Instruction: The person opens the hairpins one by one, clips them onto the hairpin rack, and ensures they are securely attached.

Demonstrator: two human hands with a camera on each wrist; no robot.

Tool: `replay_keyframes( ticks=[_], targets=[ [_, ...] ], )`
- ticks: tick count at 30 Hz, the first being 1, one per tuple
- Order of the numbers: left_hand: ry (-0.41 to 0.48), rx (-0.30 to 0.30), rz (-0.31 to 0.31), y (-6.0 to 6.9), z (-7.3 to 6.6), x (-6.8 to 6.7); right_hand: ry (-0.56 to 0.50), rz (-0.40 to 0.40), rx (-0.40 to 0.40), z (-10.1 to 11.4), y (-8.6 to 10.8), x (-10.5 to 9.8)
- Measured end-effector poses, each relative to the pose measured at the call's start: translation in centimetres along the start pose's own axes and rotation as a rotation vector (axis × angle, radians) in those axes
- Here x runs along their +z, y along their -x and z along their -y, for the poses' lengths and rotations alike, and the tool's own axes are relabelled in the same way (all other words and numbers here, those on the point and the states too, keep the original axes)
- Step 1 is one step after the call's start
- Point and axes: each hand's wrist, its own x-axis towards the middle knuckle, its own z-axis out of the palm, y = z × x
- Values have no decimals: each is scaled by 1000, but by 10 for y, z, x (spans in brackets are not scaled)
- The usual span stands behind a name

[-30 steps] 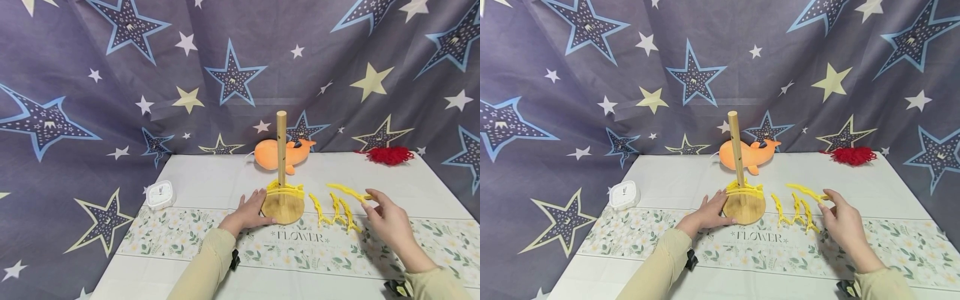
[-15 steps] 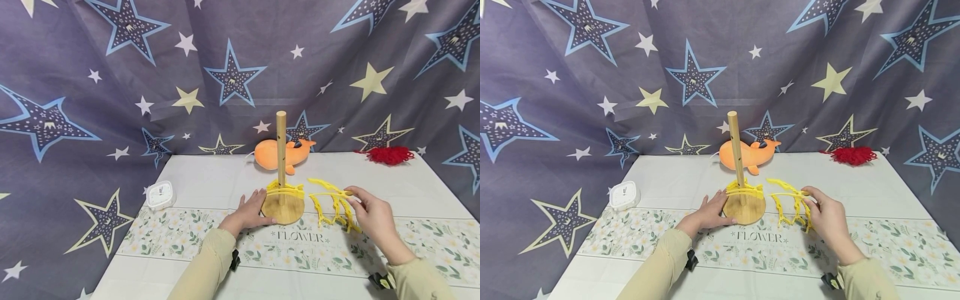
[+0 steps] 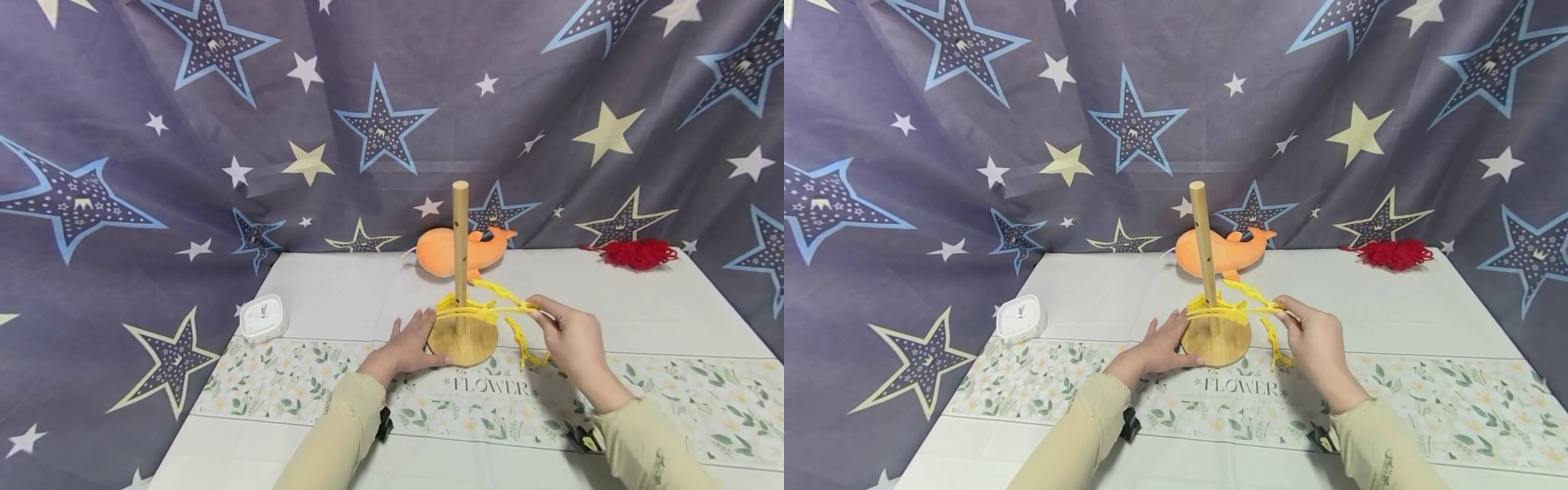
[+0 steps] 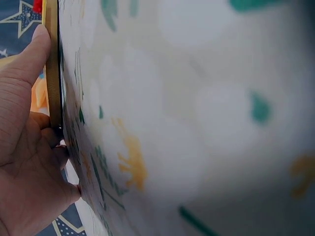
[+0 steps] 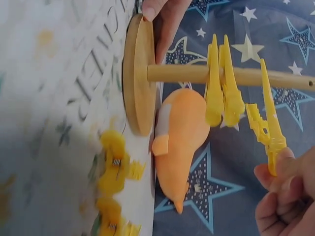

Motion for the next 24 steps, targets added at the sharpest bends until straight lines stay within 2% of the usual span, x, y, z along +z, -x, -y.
replay_keyframes(
  ticks=[5, 12, 17, 24],
  targets=[
    [2, 6, 0, 1, 0, 0, 22, 13, -34, 10, -8, 17],
    [7, 10, -11, 0, 0, 0, 18, 69, -31, 21, -16, 36],
    [5, 14, -6, 0, 1, 0, 18, 107, -38, 25, -18, 40],
    [9, 9, -5, 1, -2, 0, -9, 221, -43, 23, -18, 38]
  ],
)
